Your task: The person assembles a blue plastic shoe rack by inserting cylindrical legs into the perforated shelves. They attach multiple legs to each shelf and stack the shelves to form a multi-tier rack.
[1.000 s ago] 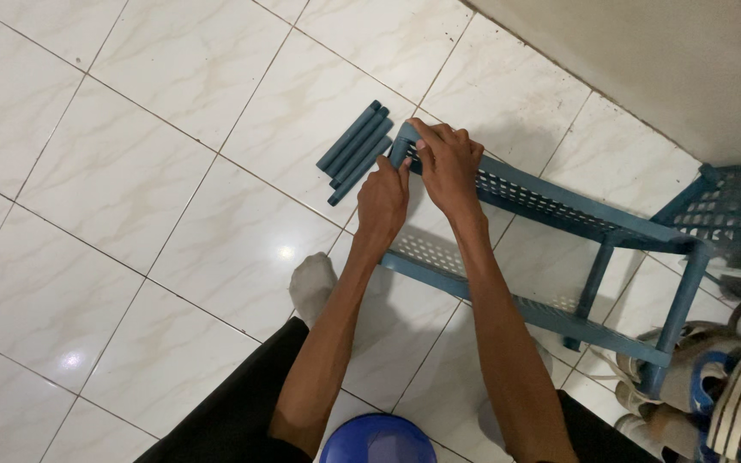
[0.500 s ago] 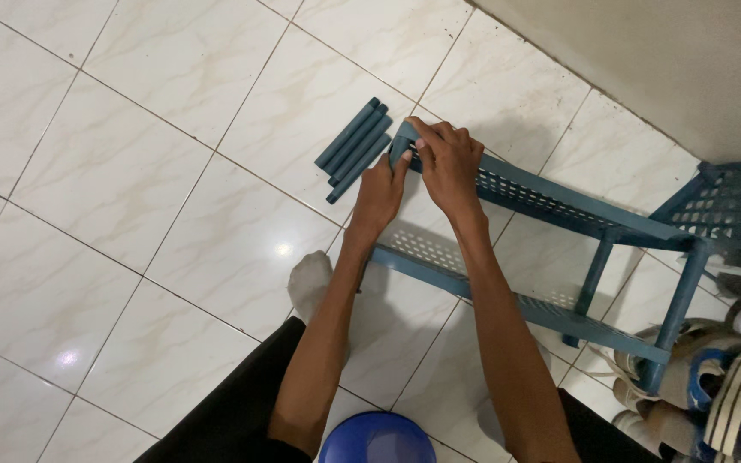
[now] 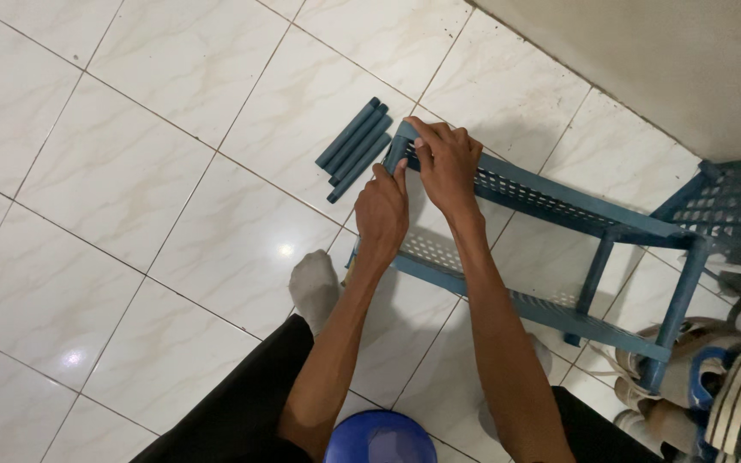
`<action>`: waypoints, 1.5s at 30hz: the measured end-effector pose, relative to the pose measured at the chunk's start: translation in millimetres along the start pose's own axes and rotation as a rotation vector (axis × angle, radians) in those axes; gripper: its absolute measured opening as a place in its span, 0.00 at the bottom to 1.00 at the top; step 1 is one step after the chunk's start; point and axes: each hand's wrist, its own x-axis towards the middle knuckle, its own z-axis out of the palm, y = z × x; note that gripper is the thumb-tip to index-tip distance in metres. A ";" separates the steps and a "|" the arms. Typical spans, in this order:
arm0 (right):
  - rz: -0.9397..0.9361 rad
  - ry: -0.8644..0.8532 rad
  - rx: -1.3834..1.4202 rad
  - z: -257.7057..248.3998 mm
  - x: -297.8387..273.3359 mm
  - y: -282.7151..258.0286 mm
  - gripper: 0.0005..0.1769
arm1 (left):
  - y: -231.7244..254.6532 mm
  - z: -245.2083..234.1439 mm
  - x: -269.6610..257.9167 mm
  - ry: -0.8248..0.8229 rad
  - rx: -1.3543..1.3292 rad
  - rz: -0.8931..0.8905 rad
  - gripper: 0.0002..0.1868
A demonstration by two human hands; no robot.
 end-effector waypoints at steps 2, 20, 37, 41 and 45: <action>0.007 0.000 0.016 -0.1 -0.5 -1.3 0.19 | -1.3 -0.6 1.6 -0.018 0.011 -0.013 0.29; -0.031 0.007 0.014 1.4 1.1 3.0 0.18 | -46.1 10.8 33.7 -0.384 -0.622 -0.133 0.38; -0.065 0.003 -0.021 -2.5 -18.8 26.6 0.23 | -25.2 9.1 43.6 -0.014 -0.507 0.158 0.18; 0.014 0.087 -0.203 -28.8 -41.8 64.3 0.23 | -15.1 7.3 46.2 0.047 -0.502 0.150 0.17; 0.117 0.123 -0.335 -63.1 -76.6 100.4 0.22 | -11.1 1.5 39.6 0.050 -0.501 0.096 0.18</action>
